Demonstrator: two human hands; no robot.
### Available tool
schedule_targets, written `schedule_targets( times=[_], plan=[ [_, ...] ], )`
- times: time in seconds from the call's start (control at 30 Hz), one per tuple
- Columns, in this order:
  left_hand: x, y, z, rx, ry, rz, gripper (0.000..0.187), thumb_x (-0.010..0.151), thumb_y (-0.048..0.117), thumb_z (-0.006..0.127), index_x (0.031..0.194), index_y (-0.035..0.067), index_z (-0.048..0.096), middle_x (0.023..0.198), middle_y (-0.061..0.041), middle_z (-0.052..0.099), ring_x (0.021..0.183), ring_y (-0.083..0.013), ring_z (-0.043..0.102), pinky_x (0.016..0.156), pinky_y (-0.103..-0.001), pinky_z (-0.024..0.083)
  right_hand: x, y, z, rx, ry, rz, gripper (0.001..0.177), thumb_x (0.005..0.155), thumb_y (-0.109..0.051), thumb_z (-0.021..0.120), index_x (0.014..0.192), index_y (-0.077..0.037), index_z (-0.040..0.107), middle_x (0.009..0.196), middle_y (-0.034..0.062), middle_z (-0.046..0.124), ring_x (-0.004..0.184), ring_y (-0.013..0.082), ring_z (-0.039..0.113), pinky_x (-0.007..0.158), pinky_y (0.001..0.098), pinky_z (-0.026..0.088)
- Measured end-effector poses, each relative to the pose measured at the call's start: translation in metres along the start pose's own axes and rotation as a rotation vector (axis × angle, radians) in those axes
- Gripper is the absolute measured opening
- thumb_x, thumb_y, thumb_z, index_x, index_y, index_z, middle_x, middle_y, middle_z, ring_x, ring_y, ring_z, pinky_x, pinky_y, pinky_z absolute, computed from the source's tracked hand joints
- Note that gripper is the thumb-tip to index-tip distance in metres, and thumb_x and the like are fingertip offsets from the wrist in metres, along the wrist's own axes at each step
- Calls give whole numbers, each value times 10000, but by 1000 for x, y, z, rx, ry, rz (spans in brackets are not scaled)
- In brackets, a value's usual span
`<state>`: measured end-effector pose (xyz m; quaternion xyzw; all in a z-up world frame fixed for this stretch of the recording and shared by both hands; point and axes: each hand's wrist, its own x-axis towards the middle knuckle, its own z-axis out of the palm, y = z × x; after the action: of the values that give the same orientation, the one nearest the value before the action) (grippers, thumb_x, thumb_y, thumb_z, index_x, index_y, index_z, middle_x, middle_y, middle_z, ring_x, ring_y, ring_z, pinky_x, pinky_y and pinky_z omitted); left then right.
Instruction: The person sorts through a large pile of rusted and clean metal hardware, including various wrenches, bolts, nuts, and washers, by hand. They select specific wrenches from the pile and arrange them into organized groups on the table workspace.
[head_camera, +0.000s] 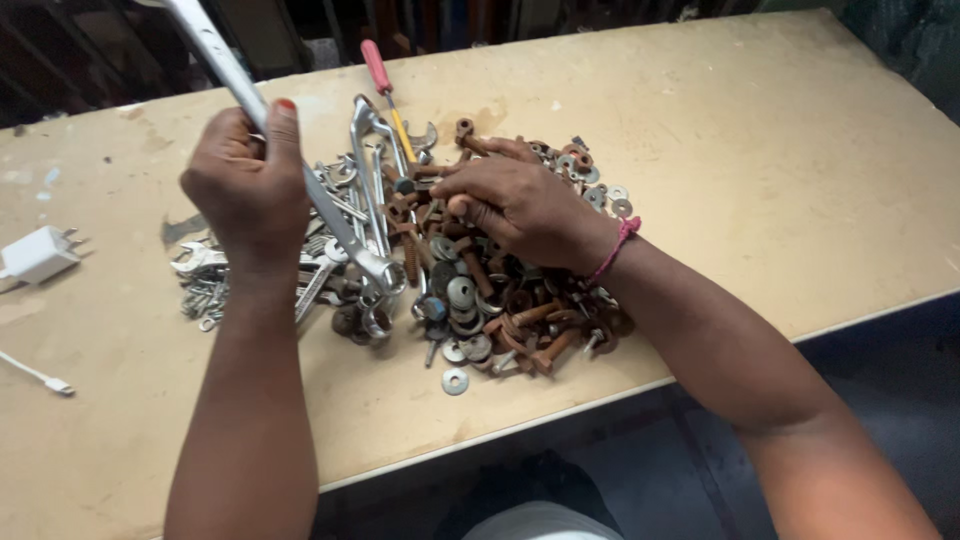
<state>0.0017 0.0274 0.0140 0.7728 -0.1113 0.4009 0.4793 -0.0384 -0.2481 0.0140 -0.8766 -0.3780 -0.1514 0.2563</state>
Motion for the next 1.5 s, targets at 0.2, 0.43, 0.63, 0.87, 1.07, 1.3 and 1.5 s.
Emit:
schedule_targets(
  times=[0.2,0.43,0.63,0.87,1.07,1.3,1.5],
  plan=[
    [-8,5,12,-331,9,-230,279,1122,224,729,926,28,697,713,42,585,602,-28,455,554,-219,339,-3,-6,-9,153,76,31,464,1108,-467,431,1241,-129,721,1181,60,766,1241,241,662,1245,479,363],
    [-35,54,33,-658,-62,-427,219,1058,227,672,939,53,612,701,46,559,533,-29,450,479,-196,366,-9,-28,-11,565,-9,64,520,1104,-515,447,1270,-93,700,1128,64,765,1059,175,703,955,329,568],
    [-59,71,54,-705,-89,-229,234,1148,218,666,1095,59,502,876,30,546,678,-18,483,608,-185,407,-12,-28,-7,805,-207,208,468,1055,-484,543,1048,-36,681,879,22,692,811,84,662,718,262,548],
    [-53,74,52,-705,-351,-279,321,1130,343,562,1255,48,554,910,27,597,747,-33,563,655,-187,484,-16,-15,-14,1083,-164,245,309,1076,-309,593,1173,-16,603,955,2,641,835,54,625,729,228,550],
    [-53,77,40,-171,-490,-62,424,1126,413,553,1375,73,603,1008,-73,747,930,-135,731,796,-291,569,-23,13,-44,1067,-61,340,277,1081,-253,578,1194,0,586,913,16,647,769,77,620,714,237,557],
    [-56,70,41,159,-580,200,291,1062,299,689,1243,72,711,1027,-131,724,945,-280,692,845,-424,550,-73,49,-91,805,33,532,238,1043,-232,610,1108,-6,650,849,4,660,750,65,632,677,216,540],
    [-58,68,40,368,-614,485,190,1046,269,752,1039,79,755,1058,-89,743,1015,-268,682,914,-401,541,-139,88,-122,623,191,648,221,1027,-220,674,1055,-2,684,818,4,680,748,59,597,680,233,483]
  ],
)
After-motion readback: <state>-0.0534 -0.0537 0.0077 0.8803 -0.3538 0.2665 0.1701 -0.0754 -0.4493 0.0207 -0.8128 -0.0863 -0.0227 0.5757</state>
